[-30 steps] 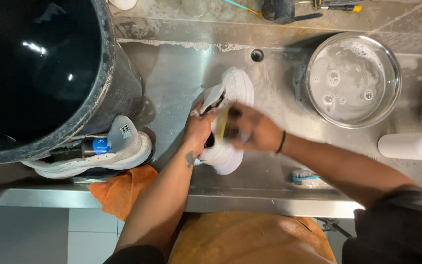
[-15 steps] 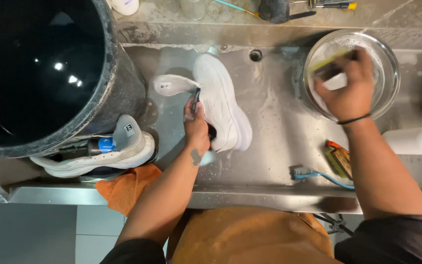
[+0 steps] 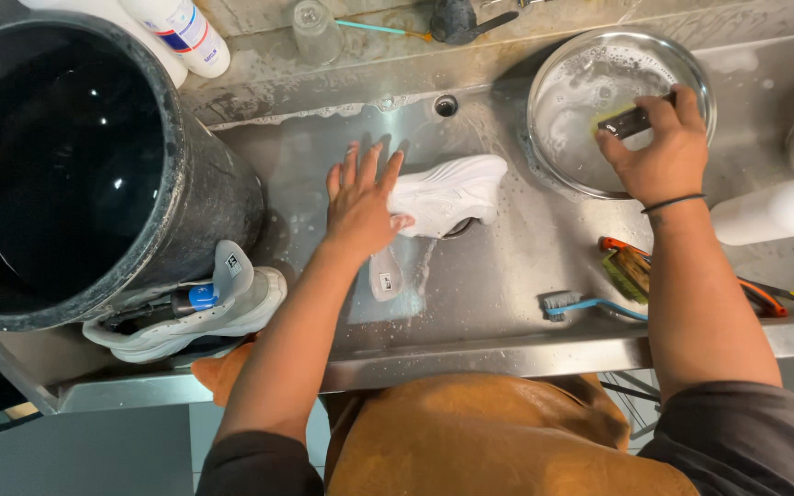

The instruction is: The person scrubs a white sneaker in a sink using a sponge and water, then applies a cleaning solution from a spray bottle and continues scrubbing the shoe's exterior and interior surfaces.

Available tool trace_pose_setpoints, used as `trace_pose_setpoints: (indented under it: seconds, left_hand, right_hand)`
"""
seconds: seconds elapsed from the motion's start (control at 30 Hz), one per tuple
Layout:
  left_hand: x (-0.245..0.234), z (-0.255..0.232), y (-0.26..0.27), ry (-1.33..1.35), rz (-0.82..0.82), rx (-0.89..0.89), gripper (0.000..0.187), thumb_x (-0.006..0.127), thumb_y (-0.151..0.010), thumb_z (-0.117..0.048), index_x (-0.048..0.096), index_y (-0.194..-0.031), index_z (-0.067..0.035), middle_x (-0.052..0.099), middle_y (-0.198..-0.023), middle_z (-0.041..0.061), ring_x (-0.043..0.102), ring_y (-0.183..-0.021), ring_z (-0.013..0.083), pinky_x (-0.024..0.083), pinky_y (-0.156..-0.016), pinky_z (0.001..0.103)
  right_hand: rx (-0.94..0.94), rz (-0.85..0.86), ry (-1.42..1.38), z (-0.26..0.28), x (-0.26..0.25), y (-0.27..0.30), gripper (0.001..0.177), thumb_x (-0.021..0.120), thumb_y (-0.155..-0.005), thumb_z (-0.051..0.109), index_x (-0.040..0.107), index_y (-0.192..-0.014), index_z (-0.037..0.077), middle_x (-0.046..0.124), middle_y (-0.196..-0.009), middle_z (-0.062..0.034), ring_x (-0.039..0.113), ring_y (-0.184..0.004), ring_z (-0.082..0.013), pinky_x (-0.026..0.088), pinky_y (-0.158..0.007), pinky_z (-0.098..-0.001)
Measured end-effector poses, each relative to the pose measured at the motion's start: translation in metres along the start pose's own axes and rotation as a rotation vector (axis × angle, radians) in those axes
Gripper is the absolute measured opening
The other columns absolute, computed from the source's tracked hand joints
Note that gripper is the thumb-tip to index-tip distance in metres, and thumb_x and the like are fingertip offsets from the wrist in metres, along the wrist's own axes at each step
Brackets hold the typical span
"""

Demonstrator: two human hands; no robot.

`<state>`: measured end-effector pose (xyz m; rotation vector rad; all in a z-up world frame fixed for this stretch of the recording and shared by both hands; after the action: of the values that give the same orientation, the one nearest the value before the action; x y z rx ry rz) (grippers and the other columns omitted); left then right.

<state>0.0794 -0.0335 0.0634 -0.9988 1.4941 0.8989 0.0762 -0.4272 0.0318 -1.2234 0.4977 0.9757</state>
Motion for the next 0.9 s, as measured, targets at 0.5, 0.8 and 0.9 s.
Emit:
trace_pose_setpoints:
  seconds: [0.5, 0.8, 0.9]
  left_hand:
    - [-0.019, 0.005, 0.074, 0.273, 0.743, -0.207, 0.091, 0.062, -0.090, -0.041, 0.000, -0.155, -0.036, 0.060, -0.123, 0.022, 0.060, -0.113, 0.0426, 0.051, -0.094, 0.052]
    - [-0.037, 0.024, 0.062, 0.352, 0.783, -0.267, 0.090, 0.061, -0.090, -0.040, 0.000, -0.155, -0.034, 0.056, -0.132, 0.020, 0.059, -0.118, 0.0389, 0.051, -0.095, 0.051]
    - [-0.029, 0.025, 0.064, 0.370, 0.807, -0.298, 0.087, 0.060, -0.090, -0.040, 0.002, -0.155, -0.039, 0.058, -0.131, 0.017, 0.059, -0.117, 0.0385, 0.053, -0.092, 0.050]
  right_hand:
    - [-0.239, 0.311, -0.761, 0.214, 0.054, 0.057, 0.060, 0.085, -0.066, 0.041, 0.066, -0.115, 0.012, 0.057, -0.123, -0.0268, 0.055, -0.117, -0.0486, 0.045, -0.099, -0.0523]
    - [-0.339, 0.074, -0.751, 0.219, 0.090, 0.022, 0.056, 0.075, -0.081, 0.038, 0.064, -0.127, 0.008, 0.051, -0.127, -0.0366, 0.057, -0.109, -0.0517, 0.049, -0.095, -0.0520]
    - [0.103, 0.430, -0.917, 0.176, 0.116, 0.013, 0.075, 0.081, -0.079, 0.016, 0.042, -0.140, -0.003, 0.060, -0.105, -0.0340, 0.068, -0.081, -0.0365, 0.059, -0.081, -0.0464]
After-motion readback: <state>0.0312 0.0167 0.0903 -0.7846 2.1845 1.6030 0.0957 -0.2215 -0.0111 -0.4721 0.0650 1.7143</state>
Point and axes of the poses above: each hand's wrist, its own y-axis away from the middle knuckle, its own x-axis out of the palm, z = x × y, the point moved 4 cm from there along -y, towards the middle knuckle
